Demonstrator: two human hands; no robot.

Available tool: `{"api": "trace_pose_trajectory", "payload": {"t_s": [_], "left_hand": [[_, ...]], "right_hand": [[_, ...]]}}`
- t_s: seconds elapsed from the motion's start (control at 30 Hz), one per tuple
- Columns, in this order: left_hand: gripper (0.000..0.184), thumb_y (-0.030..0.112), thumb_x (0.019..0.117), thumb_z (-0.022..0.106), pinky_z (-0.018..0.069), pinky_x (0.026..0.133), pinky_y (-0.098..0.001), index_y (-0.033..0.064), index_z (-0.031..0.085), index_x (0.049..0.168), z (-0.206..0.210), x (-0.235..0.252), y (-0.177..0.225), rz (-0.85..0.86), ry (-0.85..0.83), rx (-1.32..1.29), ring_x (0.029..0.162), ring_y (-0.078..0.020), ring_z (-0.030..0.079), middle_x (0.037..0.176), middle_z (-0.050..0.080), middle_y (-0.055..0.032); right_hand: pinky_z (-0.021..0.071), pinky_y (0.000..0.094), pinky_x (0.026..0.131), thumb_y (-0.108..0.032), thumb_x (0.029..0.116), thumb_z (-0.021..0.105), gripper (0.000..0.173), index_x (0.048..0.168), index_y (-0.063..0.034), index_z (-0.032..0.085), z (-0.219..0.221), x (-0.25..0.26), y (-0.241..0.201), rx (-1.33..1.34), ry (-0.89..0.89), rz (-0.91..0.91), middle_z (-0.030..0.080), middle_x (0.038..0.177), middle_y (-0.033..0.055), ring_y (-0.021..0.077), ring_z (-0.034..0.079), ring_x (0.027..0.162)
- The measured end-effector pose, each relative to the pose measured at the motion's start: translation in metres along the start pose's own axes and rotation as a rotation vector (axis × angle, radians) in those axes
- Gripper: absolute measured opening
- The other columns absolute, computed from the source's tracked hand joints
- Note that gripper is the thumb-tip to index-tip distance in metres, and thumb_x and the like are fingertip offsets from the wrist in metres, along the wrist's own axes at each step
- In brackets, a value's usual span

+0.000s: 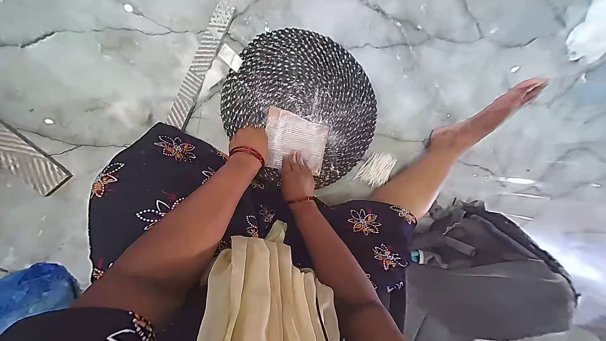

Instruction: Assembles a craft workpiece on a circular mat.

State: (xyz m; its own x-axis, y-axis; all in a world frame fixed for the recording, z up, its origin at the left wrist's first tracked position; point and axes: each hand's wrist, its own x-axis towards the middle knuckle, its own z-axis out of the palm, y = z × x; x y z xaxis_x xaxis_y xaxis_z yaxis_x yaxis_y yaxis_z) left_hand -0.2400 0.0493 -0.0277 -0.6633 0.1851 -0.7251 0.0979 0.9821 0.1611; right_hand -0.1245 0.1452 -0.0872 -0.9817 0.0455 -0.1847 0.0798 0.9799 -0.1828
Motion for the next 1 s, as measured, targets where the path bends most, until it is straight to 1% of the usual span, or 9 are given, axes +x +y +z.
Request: {"api": "trace_pose_trajectory", "payload": {"t_s": [0.1,0.2,0.27,0.37,0.6,0.73,0.77,0.9,1.0], "left_hand": [[0.022,-0.002,0.0971,0.061,0.0507,0.096,-0.0683,-0.0121,0.067,0.116,0.002,0.000,-0.002,0.024,0.020,0.001,0.126,-0.0517,0.059,0.128,0.063,-0.0339],[0.021,-0.002,0.0977,0.059,0.0512,0.096,-0.0677,-0.0099,0.068,0.116,0.005,-0.002,-0.008,0.027,0.047,-0.046,0.125,-0.0510,0.060,0.128,0.064,-0.0328],[0.021,-0.003,0.0970,0.060,0.0514,0.097,-0.0669,-0.0100,0.067,0.115,0.001,-0.003,-0.006,0.032,0.048,-0.050,0.126,-0.0503,0.059,0.129,0.063,-0.0325],[0.025,0.000,0.0935,0.066,0.0513,0.096,-0.0679,-0.0103,0.067,0.116,0.000,0.001,-0.001,0.012,0.035,-0.052,0.128,-0.0508,0.058,0.131,0.062,-0.0331],[0.025,0.003,0.0957,0.066,0.0502,0.095,-0.0701,-0.0119,0.067,0.116,0.001,0.001,0.002,-0.016,0.001,-0.021,0.126,-0.0525,0.059,0.130,0.062,-0.0344],[0.026,0.001,0.0943,0.067,0.0507,0.097,-0.0685,-0.0110,0.067,0.117,0.000,-0.003,0.000,0.001,-0.015,-0.003,0.129,-0.0508,0.057,0.133,0.060,-0.0331],[0.026,0.001,0.0944,0.067,0.0511,0.096,-0.0677,-0.0105,0.067,0.118,0.001,-0.004,-0.001,0.006,-0.017,0.001,0.129,-0.0503,0.057,0.133,0.061,-0.0325],[0.023,0.000,0.0965,0.062,0.0524,0.095,-0.0668,-0.0079,0.068,0.118,0.001,-0.002,-0.005,0.011,0.012,-0.038,0.126,-0.0490,0.060,0.131,0.063,-0.0308],[0.024,0.002,0.0993,0.059,0.0517,0.096,-0.0665,-0.0052,0.069,0.119,-0.001,0.002,-0.002,0.011,0.020,-0.061,0.127,-0.0470,0.060,0.133,0.063,-0.0285]], "right_hand": [[0.0390,0.0601,0.115,-0.005,0.0984,0.060,0.029,0.124,0.0049,0.070,-0.012,-0.003,0.006,0.044,0.060,0.030,0.068,0.132,0.0231,0.0398,0.063,0.128],[0.0198,0.0658,0.122,-0.030,0.0942,0.074,0.078,0.155,0.0052,0.040,-0.033,0.007,0.013,0.084,-0.126,0.063,0.037,0.162,0.0265,0.0436,0.030,0.153],[0.0123,0.0691,0.122,-0.048,0.0880,0.078,0.103,0.162,0.0023,0.025,-0.037,0.017,0.016,0.056,-0.214,0.032,0.020,0.170,0.0229,0.0417,0.014,0.159],[0.0106,0.0741,0.120,-0.047,0.0930,0.072,0.097,0.164,-0.0033,0.022,-0.028,0.024,0.013,0.022,-0.323,0.014,0.015,0.173,0.0157,0.0377,0.010,0.160],[0.0232,0.0694,0.119,-0.017,0.1056,0.053,0.049,0.152,-0.0011,0.049,0.004,0.005,0.001,0.009,-0.080,0.016,0.047,0.158,0.0194,0.0414,0.039,0.150],[0.0253,0.0723,0.117,-0.014,0.1010,0.062,0.035,0.133,-0.0034,0.069,-0.008,0.000,0.001,0.019,-0.015,0.017,0.068,0.136,0.0170,0.0401,0.058,0.134],[0.0246,0.0730,0.117,-0.014,0.0992,0.065,0.038,0.135,-0.0029,0.066,-0.011,-0.002,0.002,0.038,-0.021,0.021,0.066,0.138,0.0182,0.0403,0.056,0.137],[0.0141,0.0725,0.120,-0.032,0.0946,0.073,0.084,0.160,-0.0003,0.032,-0.022,0.009,0.010,0.042,-0.178,0.021,0.027,0.168,0.0206,0.0404,0.019,0.158],[0.0102,0.0719,0.121,-0.031,0.0994,0.067,0.081,0.163,-0.0017,0.025,-0.023,0.020,0.014,-0.014,-0.305,0.042,0.018,0.172,0.0179,0.0369,0.013,0.160]]}}
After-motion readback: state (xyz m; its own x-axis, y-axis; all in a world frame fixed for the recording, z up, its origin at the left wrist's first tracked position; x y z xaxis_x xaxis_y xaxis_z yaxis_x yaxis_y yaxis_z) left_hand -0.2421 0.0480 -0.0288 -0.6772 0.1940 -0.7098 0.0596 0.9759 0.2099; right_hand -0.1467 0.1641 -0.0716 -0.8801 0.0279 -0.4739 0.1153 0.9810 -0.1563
